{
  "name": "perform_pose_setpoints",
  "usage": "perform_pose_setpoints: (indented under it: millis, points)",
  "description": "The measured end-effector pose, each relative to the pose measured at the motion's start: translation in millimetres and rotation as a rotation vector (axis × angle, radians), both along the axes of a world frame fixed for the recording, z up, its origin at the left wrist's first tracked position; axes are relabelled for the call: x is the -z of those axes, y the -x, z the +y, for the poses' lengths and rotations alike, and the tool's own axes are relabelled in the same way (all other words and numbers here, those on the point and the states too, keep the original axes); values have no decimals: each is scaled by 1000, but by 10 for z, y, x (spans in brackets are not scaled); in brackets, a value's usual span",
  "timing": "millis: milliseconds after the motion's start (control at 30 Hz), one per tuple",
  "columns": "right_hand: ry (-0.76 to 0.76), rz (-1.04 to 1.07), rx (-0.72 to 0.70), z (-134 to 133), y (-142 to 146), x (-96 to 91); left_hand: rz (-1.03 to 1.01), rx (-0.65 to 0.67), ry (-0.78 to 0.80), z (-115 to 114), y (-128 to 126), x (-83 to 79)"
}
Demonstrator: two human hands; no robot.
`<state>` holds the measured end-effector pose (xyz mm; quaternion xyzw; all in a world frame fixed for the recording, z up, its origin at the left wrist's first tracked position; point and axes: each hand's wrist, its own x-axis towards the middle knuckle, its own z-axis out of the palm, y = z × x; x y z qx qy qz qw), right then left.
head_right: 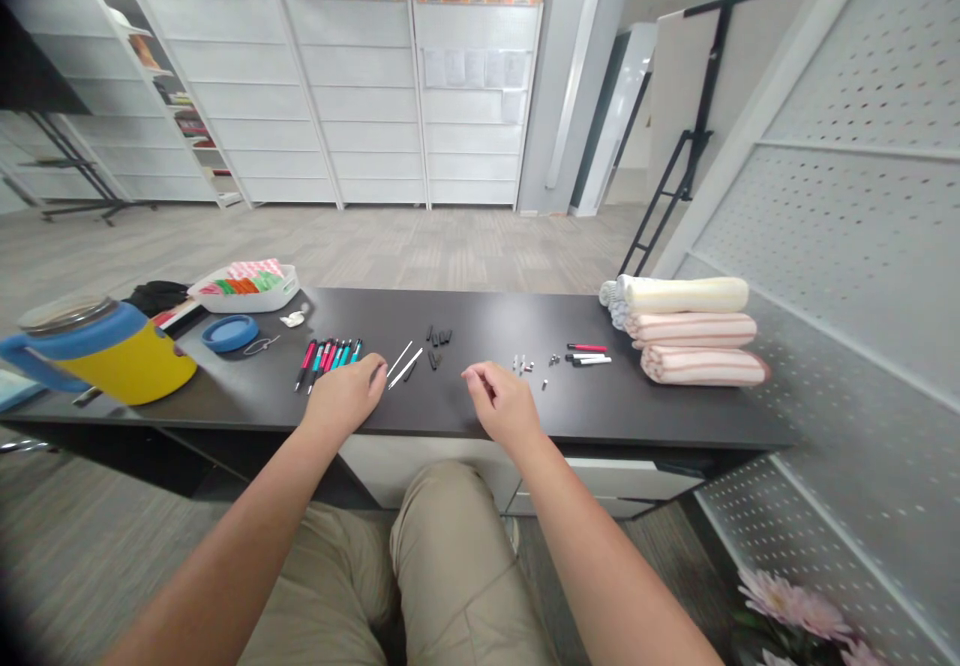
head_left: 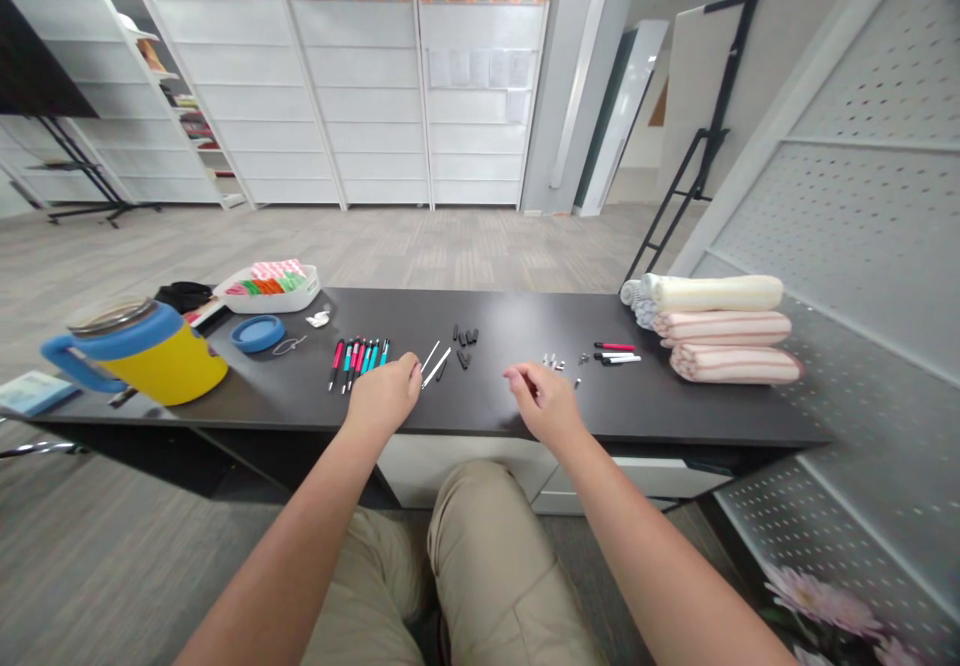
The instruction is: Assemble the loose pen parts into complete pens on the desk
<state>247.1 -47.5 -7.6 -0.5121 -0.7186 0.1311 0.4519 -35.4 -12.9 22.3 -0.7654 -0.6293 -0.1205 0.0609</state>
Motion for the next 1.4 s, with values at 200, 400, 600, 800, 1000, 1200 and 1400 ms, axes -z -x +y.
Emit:
perform_pose_setpoints:
  millis: [200, 400, 600, 800, 1000, 1200, 1400]
  points:
    - [-204, -345, 451, -96, -1024, -39, -138, 97, -120, 156, -93, 170]
    - [-142, -598, 544, 61, -1815, 186, -141, 108, -118, 191, -73, 238]
    - [-35, -641, 584, 119, -1906, 351, -164, 102, -78, 185, -57, 236]
    - [-48, -643, 594, 135, -1922, 348, -237, 160, -52, 202, -34, 253]
    - [16, -680, 629, 116, -1875, 301, -293, 184, -33, 221, -5, 263]
    - [28, -694, 628, 112, -1841, 265, -331, 194, -21, 247, 9, 273]
    - [34, -673, 652, 111, -1815, 276, -393, 148, 56, 295, 48, 224]
